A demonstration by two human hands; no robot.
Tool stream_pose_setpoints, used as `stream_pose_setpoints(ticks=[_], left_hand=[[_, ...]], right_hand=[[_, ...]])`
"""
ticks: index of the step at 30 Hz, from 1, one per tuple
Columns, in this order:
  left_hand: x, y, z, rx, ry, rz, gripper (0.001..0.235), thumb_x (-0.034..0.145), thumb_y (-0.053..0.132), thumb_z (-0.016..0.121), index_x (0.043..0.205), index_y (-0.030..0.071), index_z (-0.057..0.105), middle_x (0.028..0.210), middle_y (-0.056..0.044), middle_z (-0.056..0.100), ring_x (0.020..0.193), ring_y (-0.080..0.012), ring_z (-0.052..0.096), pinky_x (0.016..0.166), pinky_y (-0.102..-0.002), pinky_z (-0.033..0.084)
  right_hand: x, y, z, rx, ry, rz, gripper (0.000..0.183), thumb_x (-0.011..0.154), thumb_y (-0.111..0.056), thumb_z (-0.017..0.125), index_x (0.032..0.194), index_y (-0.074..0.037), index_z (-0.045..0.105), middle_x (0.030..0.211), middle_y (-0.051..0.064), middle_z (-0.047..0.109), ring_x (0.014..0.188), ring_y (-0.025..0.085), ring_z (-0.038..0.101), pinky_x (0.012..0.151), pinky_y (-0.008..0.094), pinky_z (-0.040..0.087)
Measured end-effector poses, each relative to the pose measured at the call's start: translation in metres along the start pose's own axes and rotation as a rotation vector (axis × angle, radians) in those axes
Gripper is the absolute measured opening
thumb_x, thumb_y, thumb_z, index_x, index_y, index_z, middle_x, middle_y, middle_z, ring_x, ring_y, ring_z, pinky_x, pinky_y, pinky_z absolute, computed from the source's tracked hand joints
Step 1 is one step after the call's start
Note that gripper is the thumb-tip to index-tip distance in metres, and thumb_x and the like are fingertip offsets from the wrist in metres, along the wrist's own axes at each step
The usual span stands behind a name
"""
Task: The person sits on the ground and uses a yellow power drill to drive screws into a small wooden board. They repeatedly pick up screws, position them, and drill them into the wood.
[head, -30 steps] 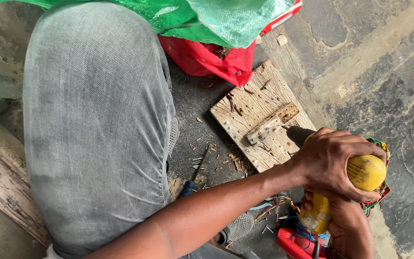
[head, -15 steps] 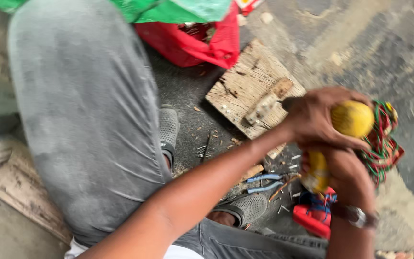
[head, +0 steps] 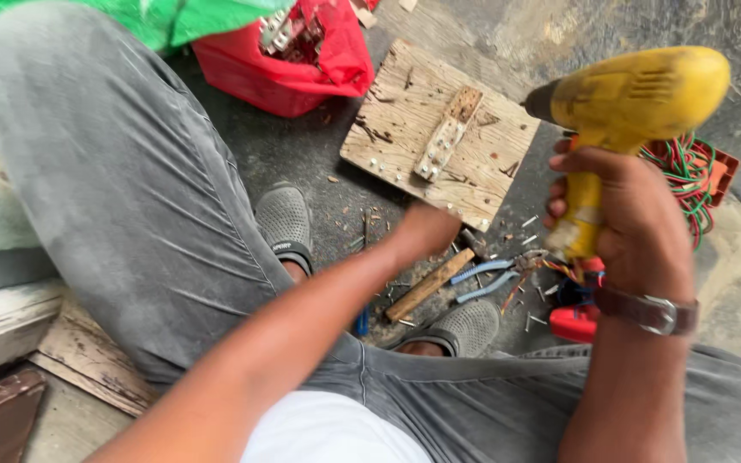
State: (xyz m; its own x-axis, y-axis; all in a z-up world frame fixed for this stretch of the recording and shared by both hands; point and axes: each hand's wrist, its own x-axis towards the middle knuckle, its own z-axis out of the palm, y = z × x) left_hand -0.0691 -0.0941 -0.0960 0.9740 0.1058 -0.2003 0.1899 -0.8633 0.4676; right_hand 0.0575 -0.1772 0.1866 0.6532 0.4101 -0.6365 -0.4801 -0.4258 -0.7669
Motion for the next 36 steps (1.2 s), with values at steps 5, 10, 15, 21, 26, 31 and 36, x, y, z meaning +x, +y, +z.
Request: stream_pose_setpoints(ticks=[5, 10, 15, 21, 26, 31, 36], left_hand=[[-0.043, -0.021, 0.114, 0.176, -0.279, 0.056, 0.011, 0.085, 0.008, 0.066, 0.086, 0.011, 0.077, 0.089, -0.012, 0.078, 0.082, -0.0284, 0.077, 0.064, -0.044, 0.063], [-0.052, -0.028, 0.119, 0.266, -0.235, 0.216, 0.019, 0.091, 0.015, 0.063, 0.082, 0.016, 0.079, 0.092, -0.010, 0.079, 0.086, -0.0286, 0.077, 0.070, -0.044, 0.060], [-0.053, -0.007, 0.119, 0.324, -0.403, 0.238, 0.020, 0.094, 0.014, 0.059, 0.090, 0.016, 0.079, 0.098, -0.009, 0.078, 0.090, -0.0284, 0.077, 0.070, -0.043, 0.061], [-0.043, -0.024, 0.108, 0.223, -0.367, 0.150, 0.021, 0.095, 0.014, 0.058, 0.094, 0.013, 0.079, 0.102, -0.011, 0.078, 0.096, -0.0311, 0.075, 0.077, -0.044, 0.061], [-0.011, -0.016, 0.041, -0.234, -0.315, -0.023, 0.012, 0.087, 0.011, 0.069, 0.091, 0.008, 0.079, 0.087, -0.016, 0.075, 0.079, -0.0300, 0.075, 0.072, -0.042, 0.059], [0.038, -0.032, -0.025, -1.134, 0.274, -0.263, 0.014, 0.087, 0.012, 0.081, 0.087, -0.002, 0.078, 0.072, -0.014, 0.075, 0.062, -0.0178, 0.069, 0.055, -0.029, 0.054], [0.077, -0.054, -0.028, -2.018, 0.514, -0.454, 0.017, 0.090, 0.002, 0.069, 0.107, -0.001, 0.069, 0.096, -0.016, 0.078, 0.082, -0.0207, 0.079, 0.073, -0.031, 0.066]], right_hand=[[-0.024, -0.003, -0.007, -0.015, 0.015, -0.018, 0.023, 0.081, -0.008, 0.070, 0.104, -0.005, 0.064, 0.070, 0.007, 0.058, 0.052, 0.018, 0.055, 0.049, 0.036, 0.049], [-0.028, -0.006, -0.002, 0.013, -0.002, -0.027, 0.023, 0.080, -0.007, 0.071, 0.101, -0.005, 0.062, 0.068, 0.006, 0.057, 0.050, 0.018, 0.055, 0.047, 0.037, 0.049], [-0.030, -0.007, 0.000, 0.001, -0.005, -0.019, 0.022, 0.081, -0.007, 0.070, 0.101, -0.005, 0.062, 0.068, 0.007, 0.057, 0.050, 0.018, 0.055, 0.047, 0.036, 0.049], [-0.025, -0.002, -0.004, -0.021, -0.021, -0.023, 0.023, 0.082, -0.007, 0.070, 0.103, -0.005, 0.062, 0.068, 0.007, 0.057, 0.050, 0.018, 0.054, 0.047, 0.036, 0.048], [-0.021, 0.000, -0.007, -0.010, -0.048, 0.034, 0.022, 0.086, -0.011, 0.066, 0.106, -0.004, 0.062, 0.070, 0.006, 0.056, 0.052, 0.018, 0.054, 0.048, 0.036, 0.049], [-0.025, 0.005, -0.008, 0.011, -0.065, 0.070, 0.030, 0.088, -0.013, 0.061, 0.116, -0.003, 0.064, 0.071, 0.006, 0.056, 0.054, 0.016, 0.054, 0.050, 0.035, 0.050], [-0.030, 0.014, -0.001, 0.031, -0.058, 0.122, 0.035, 0.085, -0.013, 0.061, 0.119, -0.003, 0.063, 0.068, 0.007, 0.055, 0.052, 0.018, 0.053, 0.048, 0.037, 0.049]])
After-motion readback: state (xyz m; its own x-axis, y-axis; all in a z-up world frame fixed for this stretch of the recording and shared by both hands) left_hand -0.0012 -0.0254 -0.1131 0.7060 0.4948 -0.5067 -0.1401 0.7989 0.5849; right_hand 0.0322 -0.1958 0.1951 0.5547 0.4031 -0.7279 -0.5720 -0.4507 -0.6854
